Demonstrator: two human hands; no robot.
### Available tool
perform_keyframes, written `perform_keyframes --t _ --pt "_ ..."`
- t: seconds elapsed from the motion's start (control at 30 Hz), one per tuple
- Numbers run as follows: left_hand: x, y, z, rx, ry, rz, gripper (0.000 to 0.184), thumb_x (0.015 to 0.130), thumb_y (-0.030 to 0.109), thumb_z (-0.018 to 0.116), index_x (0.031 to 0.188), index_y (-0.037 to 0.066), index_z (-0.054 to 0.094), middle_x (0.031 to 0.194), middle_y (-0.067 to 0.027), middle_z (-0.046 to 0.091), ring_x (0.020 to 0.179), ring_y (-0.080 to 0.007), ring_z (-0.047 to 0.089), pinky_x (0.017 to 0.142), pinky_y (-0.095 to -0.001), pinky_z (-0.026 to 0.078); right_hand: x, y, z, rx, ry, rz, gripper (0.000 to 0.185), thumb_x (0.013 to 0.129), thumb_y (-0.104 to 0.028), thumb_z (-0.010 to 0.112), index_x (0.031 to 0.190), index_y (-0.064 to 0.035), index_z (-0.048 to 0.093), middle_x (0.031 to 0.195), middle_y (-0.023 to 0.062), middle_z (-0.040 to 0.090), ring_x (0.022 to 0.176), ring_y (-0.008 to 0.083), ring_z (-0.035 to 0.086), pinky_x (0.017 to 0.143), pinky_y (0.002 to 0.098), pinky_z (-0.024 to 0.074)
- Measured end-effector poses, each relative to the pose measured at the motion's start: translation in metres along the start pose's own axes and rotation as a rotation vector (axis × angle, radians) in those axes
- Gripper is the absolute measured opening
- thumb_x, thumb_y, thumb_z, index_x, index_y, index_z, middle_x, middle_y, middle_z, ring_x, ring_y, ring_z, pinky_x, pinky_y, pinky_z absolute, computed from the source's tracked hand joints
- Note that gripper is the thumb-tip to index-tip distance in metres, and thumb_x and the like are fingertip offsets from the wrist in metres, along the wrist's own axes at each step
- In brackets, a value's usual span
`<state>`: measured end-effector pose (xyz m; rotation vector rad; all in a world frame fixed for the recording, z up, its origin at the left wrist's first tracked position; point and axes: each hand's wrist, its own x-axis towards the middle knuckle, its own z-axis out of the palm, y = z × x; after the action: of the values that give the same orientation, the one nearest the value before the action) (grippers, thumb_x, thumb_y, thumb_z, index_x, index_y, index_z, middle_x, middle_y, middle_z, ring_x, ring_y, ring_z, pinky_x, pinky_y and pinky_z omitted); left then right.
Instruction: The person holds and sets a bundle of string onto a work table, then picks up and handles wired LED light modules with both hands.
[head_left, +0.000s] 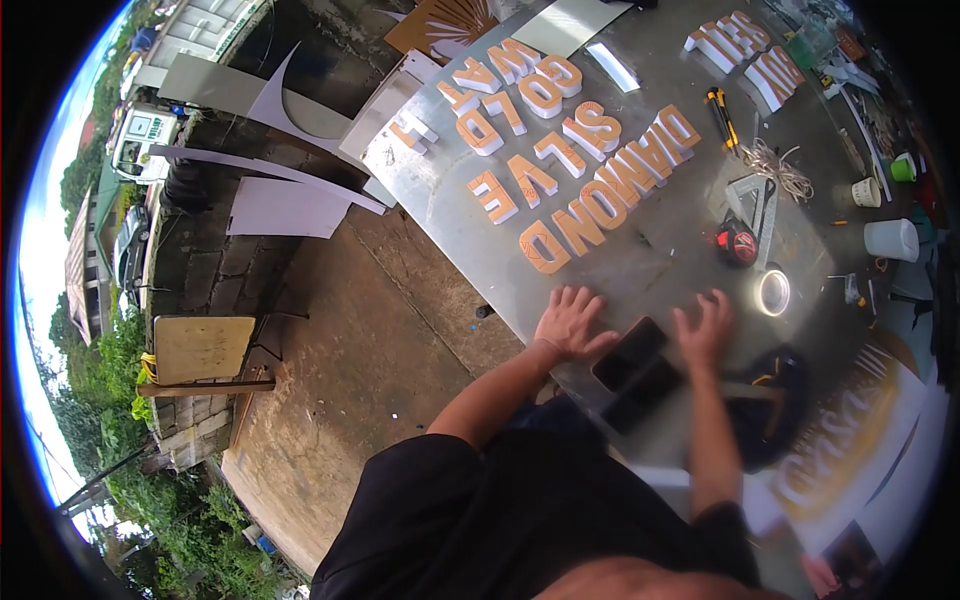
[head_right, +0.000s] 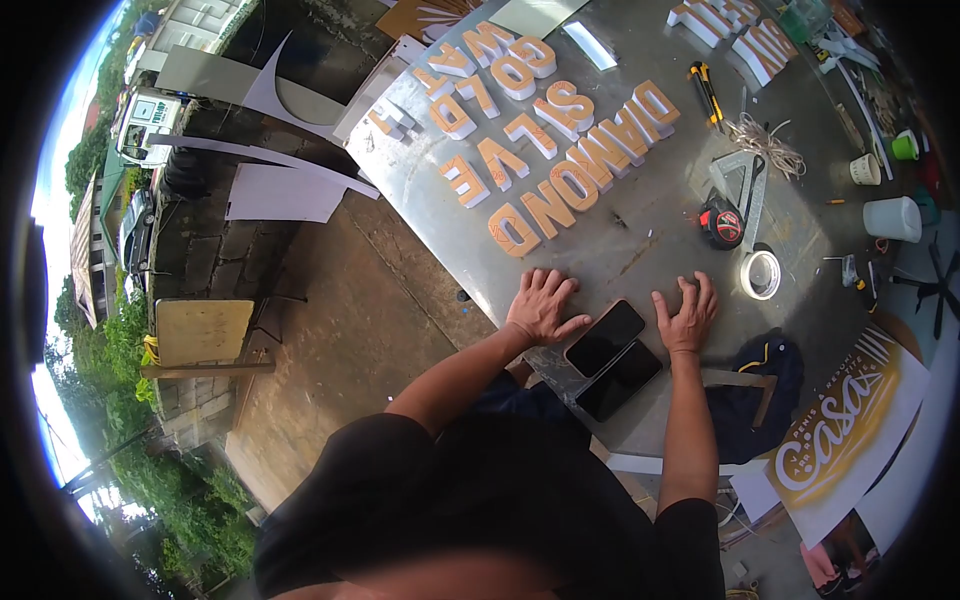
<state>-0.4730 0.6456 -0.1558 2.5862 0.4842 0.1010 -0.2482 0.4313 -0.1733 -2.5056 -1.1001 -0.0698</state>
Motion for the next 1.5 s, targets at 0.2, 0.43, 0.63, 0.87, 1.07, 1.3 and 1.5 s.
perform_keyframes --t 0.2,0.43,0.63,0.87,1.07,1.3,1.5 --pt "-0.0004 0.0012 -0.0025 0.004 -0.012 -0.009 0.066 0.091 0.07 0.054 0.121 0.011 0.059 0.106 -0.0102 0.051 0.103 -0.0314 0.047 0.102 -0.0451 0.033 0.0003 0.0003 -0.0003 0.0 0.005 -0.015 0.052 0.086 -0.049 0.075 0.12 -0.0102 0.063 0.141 0.0148 0.05 0.13 0.0401 0.047 0.109 0.0547 0.0373" --pt "-0.0002 0.001 -0.0029 -0.009 -0.011 -0.001 0.065 0.091 0.07 0.055 0.121 0.012 0.058 0.106 -0.0101 0.05 0.102 -0.0315 0.047 0.101 -0.0453 0.033 0.0004 -0.0003 -0.0009 -0.002 0.004 -0.017 0.053 0.086 -0.049 0.075 0.119 -0.0095 0.063 0.141 0.0151 0.05 0.13 0.0401 0.047 0.109 0.0546 0.0372" --pt "-0.0003 0.0008 -0.0022 0.001 -0.005 0.0 0.064 0.091 0.07 0.055 0.12 0.012 0.058 0.106 -0.0103 0.05 0.102 -0.0315 0.047 0.102 -0.0457 0.033 0.0006 0.0002 -0.0006 0.006 0.009 -0.022 0.053 0.087 -0.049 0.075 0.119 -0.009 0.063 0.14 0.0147 0.051 0.13 0.0393 0.048 0.109 0.0538 0.0373" --pt "-0.0009 0.0018 -0.0018 0.009 -0.002 0.001 0.065 0.091 0.07 0.054 0.12 0.012 0.058 0.105 -0.01 0.051 0.102 -0.0315 0.047 0.102 -0.0457 0.033 -0.0006 0.0005 0.0009 -0.02 0.034 -0.036 0.052 0.087 -0.048 0.075 0.119 -0.009 0.063 0.14 0.0145 0.051 0.129 0.0391 0.048 0.108 0.0534 0.0379" --pt "0.0003 0.0 -0.0015 0.012 0.0 0.009 0.066 0.091 0.07 0.054 0.121 0.011 0.058 0.105 -0.0105 0.052 0.105 -0.0311 0.048 0.103 -0.0451 0.033 0.0 -0.0002 0.0019 0.007 0.023 -0.019 0.052 0.086 -0.048 0.076 0.119 -0.0098 0.062 0.14 0.0143 0.051 0.129 0.0391 0.048 0.107 0.0535 0.0383" --pt "0.0005 0.0022 -0.0032 0.011 -0.008 -0.002 0.067 0.091 0.071 0.054 0.121 0.011 0.058 0.106 -0.011 0.052 0.105 -0.0314 0.048 0.103 -0.0451 0.033 -0.001 0.0006 0.002 0.001 0.025 -0.014 0.052 0.086 -0.049 0.076 0.119 -0.0105 0.063 0.14 0.0138 0.051 0.129 0.039 0.048 0.107 0.0532 0.0386" --pt "0.0005 0.0025 -0.0043 0.009 -0.03 -0.005 0.068 0.091 0.071 0.054 0.121 0.011 0.059 0.107 -0.0113 0.052 0.105 -0.0319 0.047 0.103 -0.0448 0.033 -0.0008 -0.001 0.0006 0.017 0.022 -0.005 0.052 0.086 -0.049 0.075 0.119 -0.0104 0.064 0.14 0.0134 0.051 0.129 0.039 0.048 0.108 0.0533 0.0385"
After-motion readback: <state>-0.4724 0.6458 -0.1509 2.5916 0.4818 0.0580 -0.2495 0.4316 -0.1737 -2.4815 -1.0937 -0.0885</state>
